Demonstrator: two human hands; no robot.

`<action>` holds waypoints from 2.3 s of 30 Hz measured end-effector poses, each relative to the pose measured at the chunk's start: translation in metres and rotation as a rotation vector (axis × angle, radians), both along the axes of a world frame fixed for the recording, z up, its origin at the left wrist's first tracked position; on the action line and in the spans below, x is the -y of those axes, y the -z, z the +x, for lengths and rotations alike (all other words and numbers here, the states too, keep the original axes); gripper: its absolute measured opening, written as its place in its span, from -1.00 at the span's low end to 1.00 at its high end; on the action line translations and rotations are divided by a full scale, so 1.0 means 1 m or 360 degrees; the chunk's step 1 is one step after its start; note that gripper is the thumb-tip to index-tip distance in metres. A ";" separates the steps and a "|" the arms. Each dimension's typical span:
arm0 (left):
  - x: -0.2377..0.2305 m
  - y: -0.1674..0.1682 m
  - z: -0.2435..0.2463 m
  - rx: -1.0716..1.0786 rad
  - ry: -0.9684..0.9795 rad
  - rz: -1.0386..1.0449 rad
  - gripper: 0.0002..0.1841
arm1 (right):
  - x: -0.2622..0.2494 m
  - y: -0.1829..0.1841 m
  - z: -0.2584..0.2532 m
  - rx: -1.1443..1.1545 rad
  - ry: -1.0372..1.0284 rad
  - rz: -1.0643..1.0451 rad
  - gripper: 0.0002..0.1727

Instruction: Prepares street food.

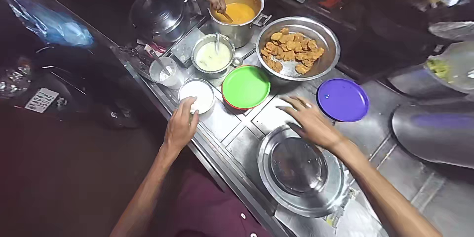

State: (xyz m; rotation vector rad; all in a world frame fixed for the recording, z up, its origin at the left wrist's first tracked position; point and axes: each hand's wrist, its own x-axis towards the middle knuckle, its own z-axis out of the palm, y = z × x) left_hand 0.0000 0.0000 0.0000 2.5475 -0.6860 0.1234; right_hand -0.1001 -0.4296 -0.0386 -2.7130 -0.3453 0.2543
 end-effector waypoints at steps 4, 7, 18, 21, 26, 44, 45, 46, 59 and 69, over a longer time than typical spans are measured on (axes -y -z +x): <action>-0.047 0.006 0.015 -0.0016 -0.0274 -0.0142 -0.52 | -0.091 0.030 0.165 0.0465 -0.0012 -0.0073 -0.66; -0.072 0.009 0.026 -0.0012 -0.0381 -0.0276 -0.54 | -0.132 0.081 0.294 0.0384 -0.0085 -0.0333 -0.60; -0.125 0.032 0.134 0.0167 -0.0248 -0.0425 -0.61 | -0.155 0.160 0.516 0.0097 -0.0860 -0.1100 -0.62; -0.136 0.038 0.170 0.0108 -0.0172 -0.0435 -0.61 | -0.168 0.133 0.511 0.0071 -0.1037 -0.1359 -0.69; -0.139 0.055 0.219 0.0068 0.0006 -0.0440 -0.60 | -0.159 0.069 0.477 -0.0936 -0.0135 -0.0965 -0.73; -0.140 0.056 0.224 0.0079 0.0084 -0.0318 -0.70 | -0.211 0.143 0.384 -0.0861 0.1219 0.0508 -0.58; -0.140 0.056 0.223 0.0078 0.0081 -0.0306 -0.69 | -0.214 0.143 0.390 -0.0843 0.1191 0.0438 -0.58; -0.140 0.055 0.223 0.0085 0.0075 -0.0297 -0.69 | -0.217 0.141 0.396 -0.0815 0.1148 0.0350 -0.58; -0.140 0.054 0.223 0.0054 0.0089 -0.0224 -0.65 | -0.213 0.108 0.417 -0.0438 0.0285 -0.0672 -0.67; -0.141 0.057 0.223 0.0063 0.0087 -0.0272 -0.65 | -0.211 0.070 0.441 -0.0745 0.0055 -0.0818 -0.82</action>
